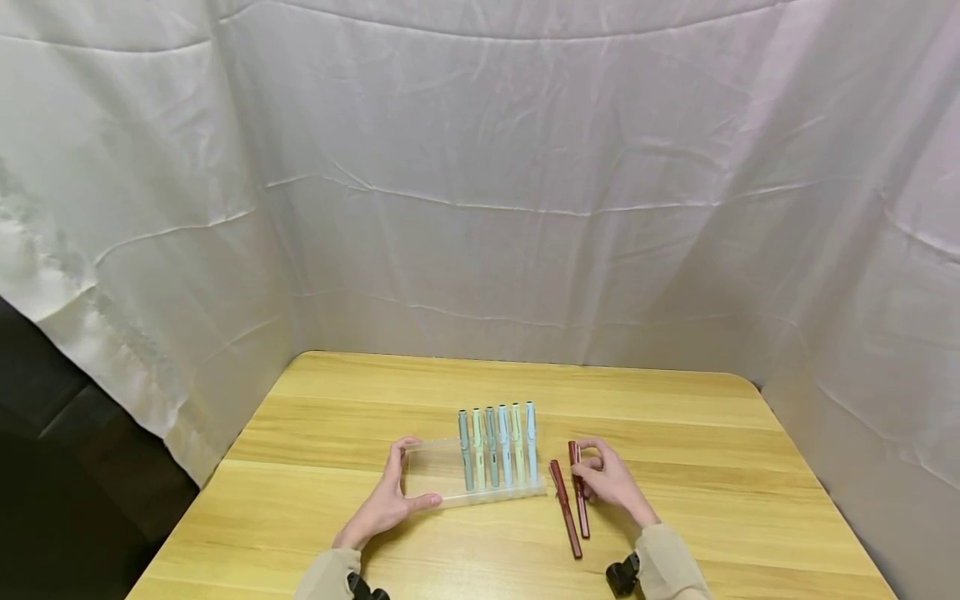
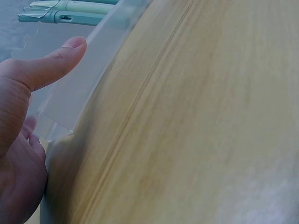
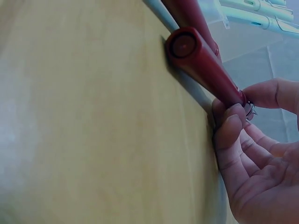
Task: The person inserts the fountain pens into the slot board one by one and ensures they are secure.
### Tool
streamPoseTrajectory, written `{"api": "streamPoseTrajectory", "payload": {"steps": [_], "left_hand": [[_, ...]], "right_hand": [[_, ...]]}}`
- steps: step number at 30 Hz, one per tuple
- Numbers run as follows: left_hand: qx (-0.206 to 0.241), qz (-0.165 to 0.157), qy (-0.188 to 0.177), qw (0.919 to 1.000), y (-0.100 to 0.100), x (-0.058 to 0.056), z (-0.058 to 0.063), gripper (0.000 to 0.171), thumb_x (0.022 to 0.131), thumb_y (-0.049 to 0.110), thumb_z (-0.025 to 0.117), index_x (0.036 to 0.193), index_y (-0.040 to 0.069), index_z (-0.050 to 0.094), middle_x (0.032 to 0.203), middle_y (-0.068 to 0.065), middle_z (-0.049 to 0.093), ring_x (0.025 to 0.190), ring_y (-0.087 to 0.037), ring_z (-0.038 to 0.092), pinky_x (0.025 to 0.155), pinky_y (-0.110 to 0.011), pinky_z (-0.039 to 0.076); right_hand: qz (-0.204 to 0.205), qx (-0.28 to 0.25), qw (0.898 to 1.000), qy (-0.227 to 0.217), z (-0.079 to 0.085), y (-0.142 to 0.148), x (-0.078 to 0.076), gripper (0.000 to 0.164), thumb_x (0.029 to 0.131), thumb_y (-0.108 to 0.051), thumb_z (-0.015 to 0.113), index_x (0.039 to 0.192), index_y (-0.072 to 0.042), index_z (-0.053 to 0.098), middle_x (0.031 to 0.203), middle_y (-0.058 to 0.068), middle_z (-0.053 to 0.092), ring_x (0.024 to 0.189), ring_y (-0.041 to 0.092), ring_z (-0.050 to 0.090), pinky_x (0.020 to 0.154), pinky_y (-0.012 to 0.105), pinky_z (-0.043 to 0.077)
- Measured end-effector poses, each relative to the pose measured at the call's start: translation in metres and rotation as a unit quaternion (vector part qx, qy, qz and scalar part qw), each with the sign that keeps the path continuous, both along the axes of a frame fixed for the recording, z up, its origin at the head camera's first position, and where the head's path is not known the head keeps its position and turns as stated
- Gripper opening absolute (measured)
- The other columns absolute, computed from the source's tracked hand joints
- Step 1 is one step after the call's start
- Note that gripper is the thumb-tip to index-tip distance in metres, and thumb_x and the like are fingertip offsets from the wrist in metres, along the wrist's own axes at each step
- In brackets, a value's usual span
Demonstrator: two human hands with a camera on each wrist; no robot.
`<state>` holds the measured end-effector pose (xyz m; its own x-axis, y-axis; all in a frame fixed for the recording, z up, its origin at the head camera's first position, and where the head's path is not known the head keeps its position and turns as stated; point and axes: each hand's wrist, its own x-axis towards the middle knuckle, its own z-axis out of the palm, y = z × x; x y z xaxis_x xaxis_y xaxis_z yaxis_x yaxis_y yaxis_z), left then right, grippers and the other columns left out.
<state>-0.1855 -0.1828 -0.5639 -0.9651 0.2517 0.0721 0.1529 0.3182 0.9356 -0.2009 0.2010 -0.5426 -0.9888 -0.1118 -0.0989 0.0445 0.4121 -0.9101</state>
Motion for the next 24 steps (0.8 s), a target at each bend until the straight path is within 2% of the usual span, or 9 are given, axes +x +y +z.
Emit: {"api": "streamPoseTrajectory", "payload": {"steps": [9,14,18,24], "left_hand": [[-0.007,-0.004,0.018,0.9998,-0.0012,-0.001,-0.0023,0.095,0.076,0.021,0.088,0.147,0.01,0.026,0.159,-0.026,0.021,0.152,-0.054,0.006,0.121,-0.072,0.003],[-0.005,-0.005,0.006,1.0,-0.0012,-0.0009,-0.0009,0.095,0.076,0.02,0.087,0.148,0.01,0.026,0.161,-0.025,0.02,0.154,-0.051,0.004,0.122,-0.07,0.001],[-0.002,-0.003,-0.001,1.0,-0.0005,-0.0013,0.0006,0.095,0.076,0.018,0.087,0.148,0.01,0.026,0.162,-0.024,0.018,0.154,-0.05,0.004,0.122,-0.069,0.0],[-0.004,-0.001,-0.007,1.0,-0.0007,-0.0011,0.001,0.095,0.075,0.018,0.087,0.147,0.011,0.026,0.162,-0.024,0.017,0.154,-0.05,0.004,0.123,-0.069,0.0]], "right_hand": [[0.021,-0.019,1.0,0.008,-0.0024,0.0034,0.0001,0.044,0.095,-0.007,0.061,0.134,0.007,0.044,0.08,0.013,0.069,0.055,0.011,0.055,0.049,0.023,0.052],[0.036,-0.035,0.999,0.002,-0.0009,0.005,-0.0007,0.048,0.096,-0.006,0.061,0.137,0.009,0.041,0.083,0.017,0.069,0.056,0.01,0.055,0.05,0.024,0.053],[0.044,-0.047,0.998,0.002,0.0013,0.0063,-0.0009,0.05,0.097,-0.008,0.061,0.139,0.009,0.04,0.082,0.015,0.068,0.056,0.01,0.055,0.05,0.024,0.053],[0.037,-0.058,0.998,-0.004,0.002,0.0065,-0.0014,0.054,0.098,-0.013,0.064,0.142,0.007,0.04,0.088,0.014,0.068,0.059,0.01,0.057,0.053,0.025,0.055]]}}
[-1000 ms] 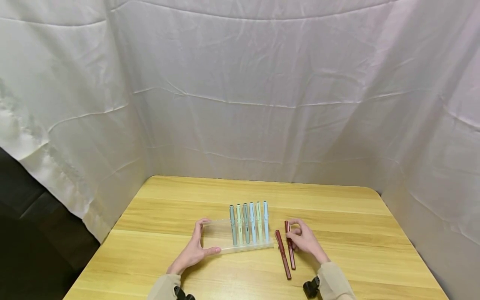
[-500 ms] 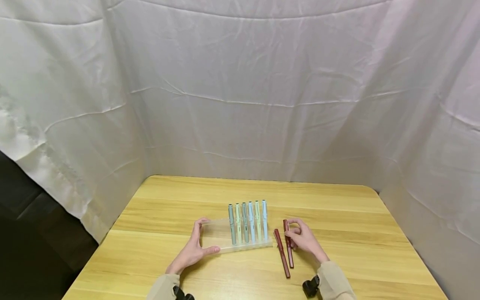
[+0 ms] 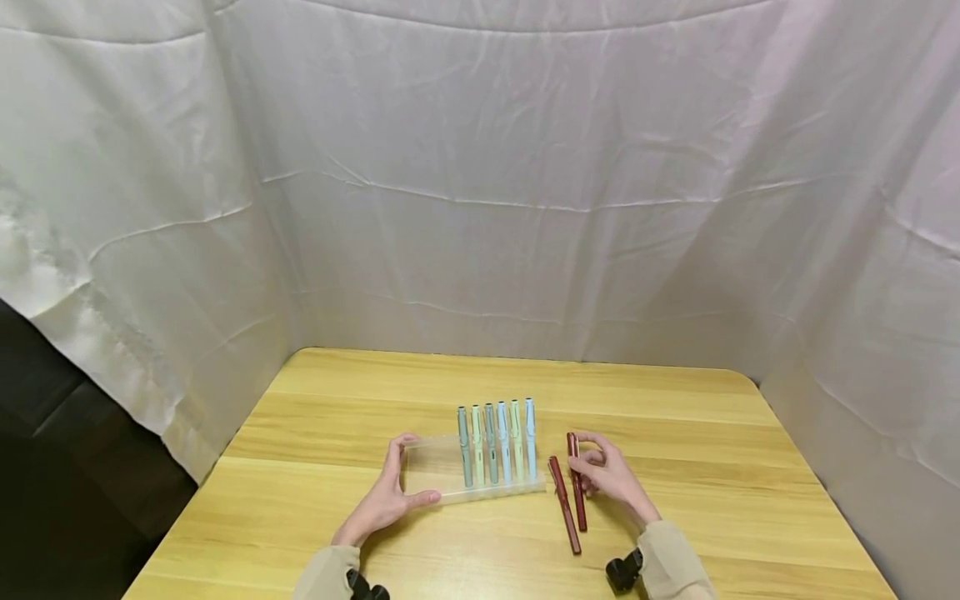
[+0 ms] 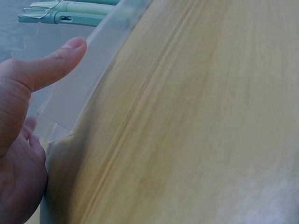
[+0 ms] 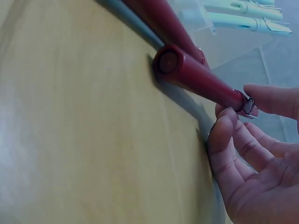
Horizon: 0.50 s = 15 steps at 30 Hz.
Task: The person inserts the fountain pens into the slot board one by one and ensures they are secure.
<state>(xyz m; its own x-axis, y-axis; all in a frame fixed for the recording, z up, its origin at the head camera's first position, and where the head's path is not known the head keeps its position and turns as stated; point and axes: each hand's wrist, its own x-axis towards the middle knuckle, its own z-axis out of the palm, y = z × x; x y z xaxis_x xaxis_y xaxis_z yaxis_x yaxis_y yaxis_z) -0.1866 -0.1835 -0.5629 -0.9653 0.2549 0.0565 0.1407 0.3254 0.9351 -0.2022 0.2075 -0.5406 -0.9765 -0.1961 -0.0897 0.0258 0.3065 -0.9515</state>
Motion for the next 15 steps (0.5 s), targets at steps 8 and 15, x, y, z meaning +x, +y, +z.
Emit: {"api": "streamPoseTrajectory", "payload": {"steps": [8,15], "left_hand": [[0.0,0.001,-0.001,1.0,0.0,0.0,0.0,0.095,0.076,0.018,0.087,0.148,0.01,0.026,0.162,-0.024,0.017,0.155,-0.049,0.002,0.124,-0.067,-0.001],[-0.006,0.0,0.002,1.0,0.0,0.001,0.0,0.095,0.076,0.021,0.087,0.148,0.011,0.026,0.162,-0.025,0.017,0.154,-0.05,0.003,0.123,-0.068,0.001]], "right_hand": [[-0.045,-0.025,0.999,-0.009,0.009,-0.005,0.003,0.057,0.098,-0.016,0.064,0.145,0.008,0.042,0.1,0.017,0.067,0.063,0.012,0.061,0.059,0.028,0.06],[-0.074,-0.043,0.996,-0.007,0.015,-0.013,0.005,0.054,0.097,-0.017,0.067,0.143,0.003,0.047,0.102,0.012,0.062,0.068,0.013,0.064,0.065,0.03,0.062]]}}
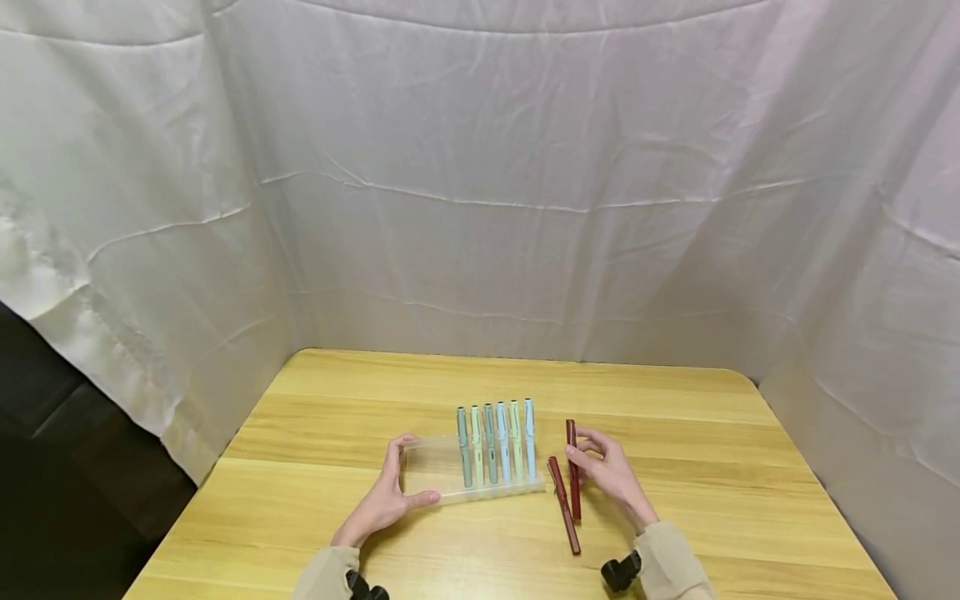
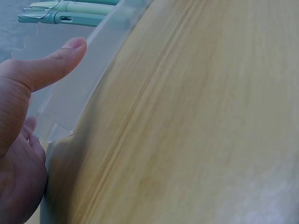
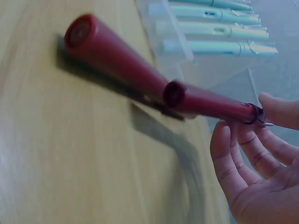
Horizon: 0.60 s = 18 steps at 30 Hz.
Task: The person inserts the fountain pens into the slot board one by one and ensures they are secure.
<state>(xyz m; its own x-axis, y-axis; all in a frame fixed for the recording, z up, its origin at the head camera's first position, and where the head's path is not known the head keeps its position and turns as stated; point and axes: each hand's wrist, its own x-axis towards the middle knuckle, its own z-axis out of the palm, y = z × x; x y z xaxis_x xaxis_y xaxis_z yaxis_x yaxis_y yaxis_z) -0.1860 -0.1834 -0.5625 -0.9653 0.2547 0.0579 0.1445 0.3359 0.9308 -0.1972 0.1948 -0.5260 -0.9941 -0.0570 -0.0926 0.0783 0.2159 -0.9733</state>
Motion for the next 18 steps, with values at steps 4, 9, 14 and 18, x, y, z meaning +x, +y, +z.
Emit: {"api": "streamPoseTrajectory", "payload": {"steps": [4,9,14,18], "left_hand": [[0.002,-0.003,0.009,1.0,0.0,0.0,0.0,0.095,0.076,0.022,0.087,0.148,0.01,0.025,0.161,-0.026,0.018,0.153,-0.052,0.004,0.122,-0.07,0.002],[0.002,-0.004,0.006,1.0,0.0,0.0,-0.001,0.096,0.077,0.021,0.087,0.148,0.01,0.024,0.161,-0.025,0.018,0.154,-0.052,0.003,0.122,-0.07,0.001],[0.005,-0.002,-0.003,1.0,0.0,0.0,0.001,0.095,0.077,0.02,0.087,0.148,0.011,0.025,0.162,-0.024,0.016,0.154,-0.05,0.001,0.123,-0.069,0.0],[0.006,-0.001,-0.004,1.0,0.0,0.001,0.001,0.094,0.077,0.019,0.087,0.148,0.012,0.026,0.163,-0.024,0.016,0.155,-0.049,0.001,0.123,-0.069,0.0]], "right_hand": [[0.001,-0.012,1.0,0.009,0.004,-0.007,0.0,0.051,0.097,-0.015,0.067,0.141,0.002,0.048,0.103,0.014,0.062,0.069,0.015,0.067,0.067,0.03,0.062],[-0.005,-0.018,0.999,0.03,0.01,-0.014,0.001,0.048,0.096,-0.012,0.067,0.138,0.003,0.05,0.104,0.018,0.064,0.076,0.018,0.072,0.067,0.03,0.062],[-0.011,-0.015,0.999,0.045,0.015,-0.021,0.002,0.049,0.095,-0.012,0.068,0.138,0.002,0.05,0.105,0.016,0.063,0.08,0.016,0.072,0.069,0.03,0.063],[-0.004,-0.026,0.998,0.061,0.018,-0.028,0.002,0.046,0.095,-0.011,0.068,0.136,0.002,0.051,0.105,0.019,0.063,0.079,0.017,0.072,0.07,0.031,0.063]]}}
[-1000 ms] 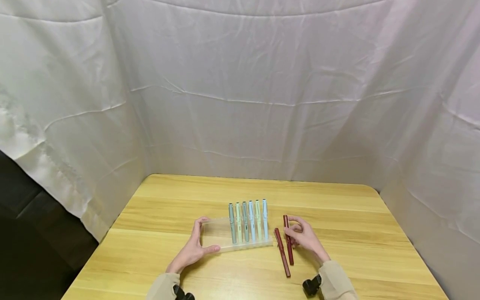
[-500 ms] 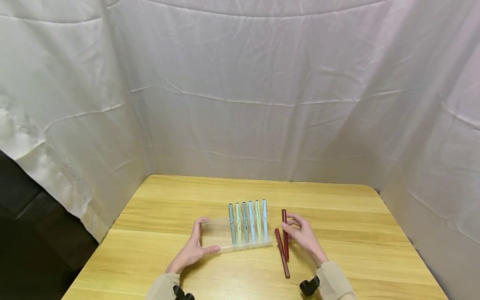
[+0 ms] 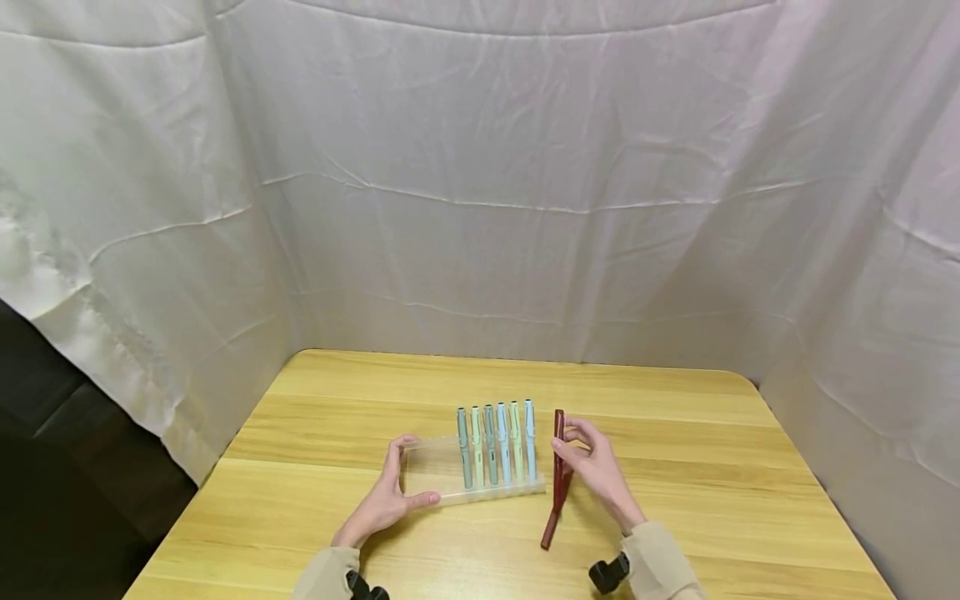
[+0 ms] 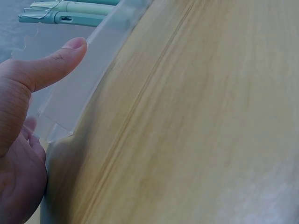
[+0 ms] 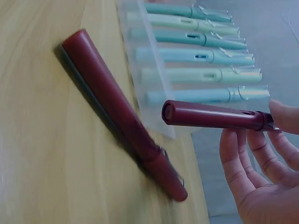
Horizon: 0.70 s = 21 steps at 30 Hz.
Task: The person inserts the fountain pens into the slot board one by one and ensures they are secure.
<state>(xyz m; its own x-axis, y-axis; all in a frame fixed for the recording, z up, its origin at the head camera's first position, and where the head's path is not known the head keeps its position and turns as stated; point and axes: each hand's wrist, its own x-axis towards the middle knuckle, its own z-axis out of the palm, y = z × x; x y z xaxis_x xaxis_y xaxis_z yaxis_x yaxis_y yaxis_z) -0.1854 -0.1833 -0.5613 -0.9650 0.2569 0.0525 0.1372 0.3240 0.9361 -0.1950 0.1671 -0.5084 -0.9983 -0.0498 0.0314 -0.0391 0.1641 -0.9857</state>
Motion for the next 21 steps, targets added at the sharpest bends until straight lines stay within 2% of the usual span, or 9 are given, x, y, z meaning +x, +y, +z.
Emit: {"api": "streamPoseTrajectory", "payload": {"steps": [2,5,8,13,17,21], "left_hand": [[0.0,0.0,0.0,1.0,0.0,0.0,0.0,0.094,0.077,0.019,0.087,0.148,0.012,0.026,0.163,-0.024,0.016,0.155,-0.049,0.001,0.123,-0.069,0.0],[0.0,0.0,0.001,1.0,0.0,0.0,0.0,0.093,0.077,0.019,0.087,0.147,0.012,0.026,0.163,-0.024,0.017,0.155,-0.049,0.001,0.123,-0.069,0.0],[0.002,-0.002,0.0,1.0,0.0,0.0,0.0,0.093,0.077,0.02,0.087,0.148,0.011,0.026,0.163,-0.024,0.017,0.155,-0.049,0.001,0.123,-0.069,0.0],[0.006,-0.004,0.003,1.0,0.0,0.0,0.0,0.093,0.077,0.019,0.087,0.148,0.011,0.026,0.162,-0.024,0.017,0.154,-0.05,0.001,0.122,-0.07,0.0],[0.003,-0.004,0.009,0.9999,-0.001,0.0,-0.001,0.094,0.077,0.02,0.087,0.148,0.01,0.026,0.162,-0.025,0.018,0.154,-0.051,0.002,0.122,-0.071,0.0],[0.0,-0.004,0.014,0.9999,-0.001,0.0,-0.002,0.095,0.076,0.02,0.087,0.148,0.008,0.025,0.161,-0.026,0.019,0.153,-0.052,0.003,0.121,-0.072,0.001]], "right_hand": [[0.004,-0.001,1.0,0.007,0.001,-0.004,0.0,0.045,0.095,-0.011,0.068,0.135,0.0,0.052,0.105,0.021,0.064,0.083,0.022,0.073,0.073,0.033,0.063],[0.005,0.004,1.0,0.013,0.003,-0.012,0.0,0.043,0.094,-0.013,0.07,0.133,-0.003,0.054,0.107,0.021,0.065,0.085,0.023,0.073,0.075,0.032,0.062],[0.004,0.011,1.0,0.026,0.007,-0.021,0.001,0.042,0.093,-0.013,0.071,0.132,-0.005,0.055,0.107,0.02,0.065,0.083,0.017,0.07,0.075,0.031,0.061],[0.012,0.014,0.997,0.07,0.008,-0.036,0.002,0.041,0.093,-0.011,0.071,0.129,-0.001,0.056,0.104,0.018,0.067,0.082,0.008,0.066,0.075,0.024,0.059],[0.026,0.013,0.995,0.092,0.007,-0.046,0.002,0.039,0.093,-0.01,0.071,0.128,0.0,0.057,0.103,0.02,0.067,0.08,0.006,0.066,0.072,0.023,0.058],[0.032,0.007,0.995,0.094,0.009,-0.056,0.004,0.038,0.091,-0.009,0.073,0.125,-0.003,0.058,0.102,0.02,0.067,0.079,0.006,0.066,0.07,0.024,0.059]]}}
